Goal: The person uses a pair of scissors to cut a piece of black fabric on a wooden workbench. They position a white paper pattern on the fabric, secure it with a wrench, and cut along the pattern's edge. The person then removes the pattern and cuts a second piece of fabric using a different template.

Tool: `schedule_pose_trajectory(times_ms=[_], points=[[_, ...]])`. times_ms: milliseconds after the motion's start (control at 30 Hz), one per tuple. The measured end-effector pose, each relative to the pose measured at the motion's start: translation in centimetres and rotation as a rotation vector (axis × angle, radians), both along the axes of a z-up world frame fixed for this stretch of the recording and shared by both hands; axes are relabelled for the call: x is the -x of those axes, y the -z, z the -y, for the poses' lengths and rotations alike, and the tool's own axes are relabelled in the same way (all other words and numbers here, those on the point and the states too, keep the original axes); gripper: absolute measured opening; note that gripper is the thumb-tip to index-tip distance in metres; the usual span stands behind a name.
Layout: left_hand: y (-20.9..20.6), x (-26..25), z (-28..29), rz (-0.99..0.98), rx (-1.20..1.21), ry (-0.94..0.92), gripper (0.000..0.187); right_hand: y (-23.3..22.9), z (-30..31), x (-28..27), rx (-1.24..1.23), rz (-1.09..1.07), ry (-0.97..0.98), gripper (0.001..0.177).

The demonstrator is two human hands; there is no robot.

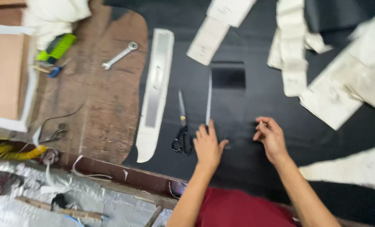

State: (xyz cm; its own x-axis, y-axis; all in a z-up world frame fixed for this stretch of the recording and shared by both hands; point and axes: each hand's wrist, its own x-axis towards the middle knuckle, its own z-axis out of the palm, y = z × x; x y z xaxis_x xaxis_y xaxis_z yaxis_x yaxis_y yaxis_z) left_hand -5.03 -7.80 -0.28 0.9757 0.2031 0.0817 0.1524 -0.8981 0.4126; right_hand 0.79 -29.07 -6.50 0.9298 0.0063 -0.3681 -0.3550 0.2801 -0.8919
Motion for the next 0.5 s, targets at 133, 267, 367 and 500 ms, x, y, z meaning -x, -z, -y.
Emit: schedule_pose_trajectory(times_ms=[133,267,367,500], points=[[1.6,1.9,-0.6,-0.124,0.128,-0.015,0.075,2.4,0.8,-5.0,-0.048,-0.138,-0.241,0.032],[2.4,1.2,-1.6,-0.109,0.158,0.038,0.062,0.9,-1.1,-6.3,0.468,-0.107,-0.099,0.035],[2.2,1.9,-1.8,-0.095,0.212,0.135,0.044,-1.0,-3.3,-5.9,0.920,0.131,-0.009,0.037],[0.3,4.8,-2.9,-0.505,0.392,0.363,0.047,-2.6,-5.1,-8.1,1.136,0.146,-0.163,0.054]])
